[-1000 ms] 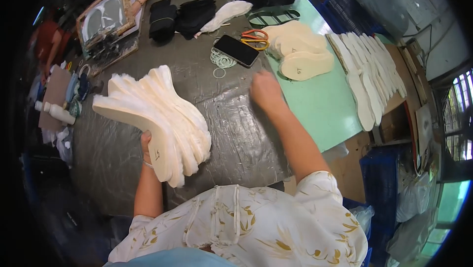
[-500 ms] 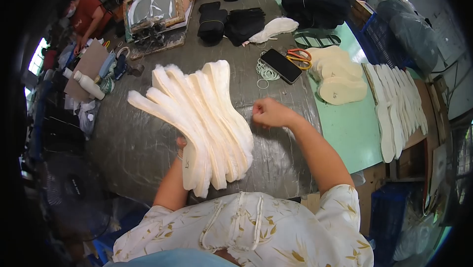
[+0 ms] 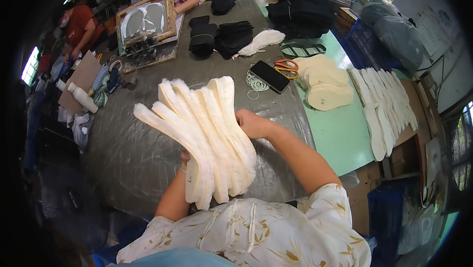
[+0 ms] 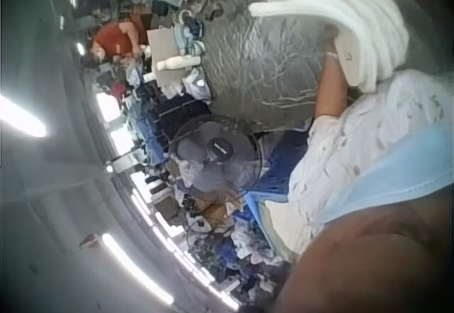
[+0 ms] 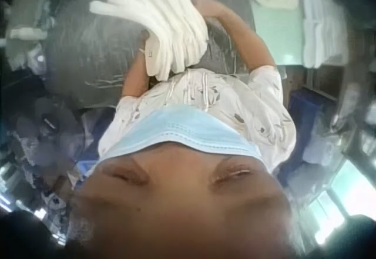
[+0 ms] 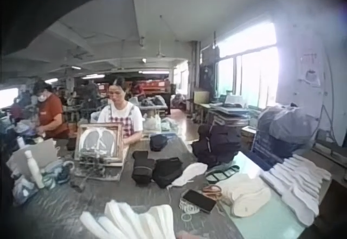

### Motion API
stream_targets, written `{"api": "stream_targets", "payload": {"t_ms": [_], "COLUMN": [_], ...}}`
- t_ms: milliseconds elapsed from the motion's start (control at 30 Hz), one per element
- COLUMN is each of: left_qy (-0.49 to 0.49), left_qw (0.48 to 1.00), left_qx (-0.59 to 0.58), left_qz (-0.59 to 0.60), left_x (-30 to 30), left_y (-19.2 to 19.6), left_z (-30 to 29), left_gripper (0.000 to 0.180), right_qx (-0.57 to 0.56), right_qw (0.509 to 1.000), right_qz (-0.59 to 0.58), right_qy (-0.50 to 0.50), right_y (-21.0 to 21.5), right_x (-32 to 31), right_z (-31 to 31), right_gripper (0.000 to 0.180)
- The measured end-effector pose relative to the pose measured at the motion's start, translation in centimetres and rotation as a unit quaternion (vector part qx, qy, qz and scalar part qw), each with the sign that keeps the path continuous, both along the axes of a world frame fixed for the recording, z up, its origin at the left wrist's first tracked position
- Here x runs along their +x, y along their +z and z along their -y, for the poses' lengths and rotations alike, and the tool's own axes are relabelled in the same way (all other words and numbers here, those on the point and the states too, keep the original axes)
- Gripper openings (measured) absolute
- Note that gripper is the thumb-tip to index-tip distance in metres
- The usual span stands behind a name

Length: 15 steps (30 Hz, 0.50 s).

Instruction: Organizing, bagging, and inspecting shoe insole components in a manufacturing setting.

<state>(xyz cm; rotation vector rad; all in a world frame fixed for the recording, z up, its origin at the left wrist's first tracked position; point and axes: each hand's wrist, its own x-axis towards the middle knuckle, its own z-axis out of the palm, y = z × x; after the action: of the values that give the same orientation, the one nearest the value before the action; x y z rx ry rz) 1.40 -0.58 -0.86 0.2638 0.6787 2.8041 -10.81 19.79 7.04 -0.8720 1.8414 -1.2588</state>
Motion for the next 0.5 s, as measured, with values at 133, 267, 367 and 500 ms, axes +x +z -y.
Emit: {"api": "stream_targets", "payload": {"t_ms": [133,267,367,500], "left_qy": [-0.025,-0.039,-0.055,-0.068], "left_qw": [0.997,0.989,0.978,0.960], "left_qx": [-0.060,-0.130,-0.180,-0.250], "left_qz": [-0.032,-0.059,-0.083,-0.110], "left_x": [0.1,-0.2,0.6,-0.5], "left_y": [0.6,1.6,2.0,3.4], "left_z": [0.0,0.2,1.3,3.5], "left_gripper": [0.120,0.120,0.119,0.119], "right_qx": [-0.151,-0.174,-0.032,-0.010], "right_qw": [0.978,0.968,0.977,0.876], "right_qz": [0.105,0.111,-0.018,-0.068], "right_qy": [-0.098,-0.143,-0.210,-0.478], "right_y": [-0.7,-0.8,-3.7,-2.1], "right_x": [1.1,2.4,-0.2,-6.3], "right_z": [0.1,1.1,-1.0,-7.9], "right_gripper": [0.036,0.049,0.049,0.036]}}
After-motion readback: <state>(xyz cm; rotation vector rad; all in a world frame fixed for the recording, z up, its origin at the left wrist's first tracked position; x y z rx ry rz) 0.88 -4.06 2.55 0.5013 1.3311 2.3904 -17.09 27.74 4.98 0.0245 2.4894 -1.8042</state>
